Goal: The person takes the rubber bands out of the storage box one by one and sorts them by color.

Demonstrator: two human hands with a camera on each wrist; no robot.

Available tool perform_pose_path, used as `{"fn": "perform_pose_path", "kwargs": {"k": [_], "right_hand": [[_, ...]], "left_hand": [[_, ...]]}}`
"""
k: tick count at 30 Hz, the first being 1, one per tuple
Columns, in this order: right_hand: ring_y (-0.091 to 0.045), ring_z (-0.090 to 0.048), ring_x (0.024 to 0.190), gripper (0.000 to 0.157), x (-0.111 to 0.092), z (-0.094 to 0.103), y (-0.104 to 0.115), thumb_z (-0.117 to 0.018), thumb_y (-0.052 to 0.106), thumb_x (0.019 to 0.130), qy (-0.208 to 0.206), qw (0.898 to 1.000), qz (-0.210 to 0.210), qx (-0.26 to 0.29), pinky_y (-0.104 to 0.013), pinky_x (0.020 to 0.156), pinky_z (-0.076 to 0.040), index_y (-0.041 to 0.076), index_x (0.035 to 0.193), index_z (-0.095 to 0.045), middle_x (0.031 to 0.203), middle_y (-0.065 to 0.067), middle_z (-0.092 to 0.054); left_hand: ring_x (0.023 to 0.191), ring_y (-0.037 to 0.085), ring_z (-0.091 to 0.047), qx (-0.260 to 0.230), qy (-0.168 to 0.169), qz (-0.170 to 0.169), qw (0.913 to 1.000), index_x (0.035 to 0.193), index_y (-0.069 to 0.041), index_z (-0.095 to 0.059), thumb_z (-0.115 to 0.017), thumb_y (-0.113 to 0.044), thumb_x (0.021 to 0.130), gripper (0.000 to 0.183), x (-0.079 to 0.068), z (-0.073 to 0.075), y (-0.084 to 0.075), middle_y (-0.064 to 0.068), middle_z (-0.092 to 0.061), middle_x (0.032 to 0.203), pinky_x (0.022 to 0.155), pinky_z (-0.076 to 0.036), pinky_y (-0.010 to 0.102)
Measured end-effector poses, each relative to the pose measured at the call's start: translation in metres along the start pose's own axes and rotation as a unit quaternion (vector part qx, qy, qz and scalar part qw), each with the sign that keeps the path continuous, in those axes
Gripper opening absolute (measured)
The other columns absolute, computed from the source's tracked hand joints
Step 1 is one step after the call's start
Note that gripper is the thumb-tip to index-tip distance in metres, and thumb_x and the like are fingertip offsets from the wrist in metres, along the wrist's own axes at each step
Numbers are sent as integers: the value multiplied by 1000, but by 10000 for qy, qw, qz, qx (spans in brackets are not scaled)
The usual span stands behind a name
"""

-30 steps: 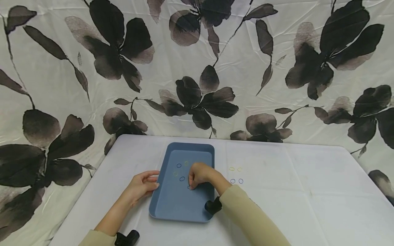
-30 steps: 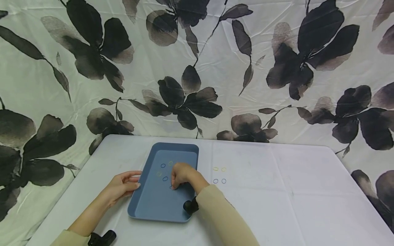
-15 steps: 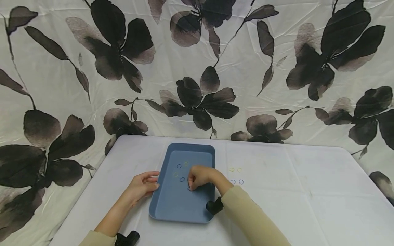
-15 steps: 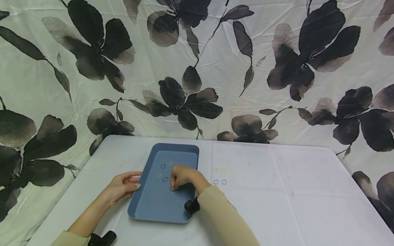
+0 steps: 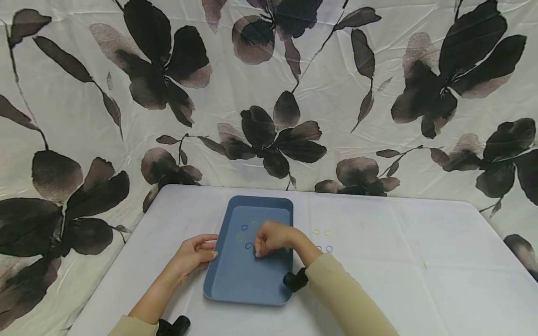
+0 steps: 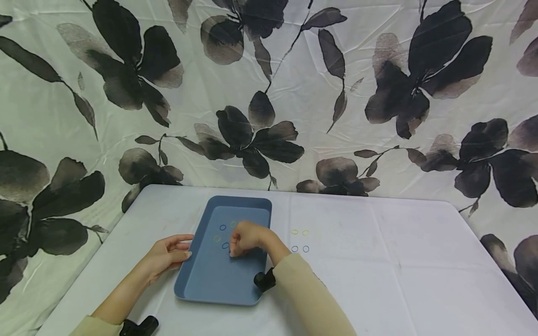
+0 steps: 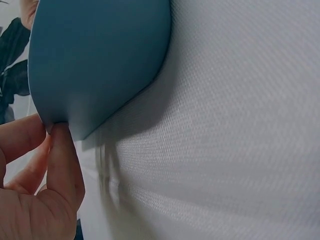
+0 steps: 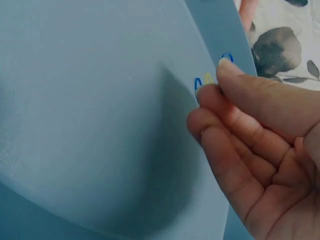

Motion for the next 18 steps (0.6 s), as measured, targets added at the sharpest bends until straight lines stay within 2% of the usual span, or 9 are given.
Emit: {"fn": "perform_pose_path", "kwargs": {"k": [3, 8, 12, 18], "right_hand": [[-10, -50, 54, 10, -1, 2, -1, -71, -6, 75, -62, 9992, -33, 385, -24, 55, -45, 0, 68, -67, 58, -1, -58], [-11, -56, 55, 9, -2, 4, -3, -74, -4, 73, -202, 9973, -138, 689, -29, 58, -49, 2, 69, -69, 59, -2, -63], [-13, -61, 59, 5, -4, 4, -5, -75, -2, 73, -213, 9942, -274, 1020, -32, 61, -52, -1, 76, -70, 65, -6, -67], [-16, -65, 64, 14, -9, 5, -11, -75, -1, 74, -398, 9889, -396, 1375, -30, 63, -53, -5, 87, -71, 73, -12, -69]], "left_hand": [[84, 12, -59, 3, 7, 3, 10000, 132, 8, -44, -61, 6, 83, 52, 0, 0, 0, 21, -54, 111, 70, -51, 27], [84, 11, -59, -2, 6, 23, 10000, 132, 8, -44, -61, 6, 83, 52, 0, 0, 0, 21, -54, 112, 70, -51, 27], [85, 12, -59, 2, 7, 48, 10000, 132, 8, -44, -61, 6, 83, 52, -1, -1, -1, 21, -54, 112, 70, -51, 27], [86, 13, -60, -3, 33, 47, 10000, 133, 8, -43, -61, 6, 83, 52, 0, -1, -1, 22, -54, 113, 70, -51, 27]]}}
Point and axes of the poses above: each hand's wrist, its own x-axis towards the middle knuckle, its own z-axis out of the back of the hand, y = z × x, the point moved 4 cm from there along x, towards the middle knuckle
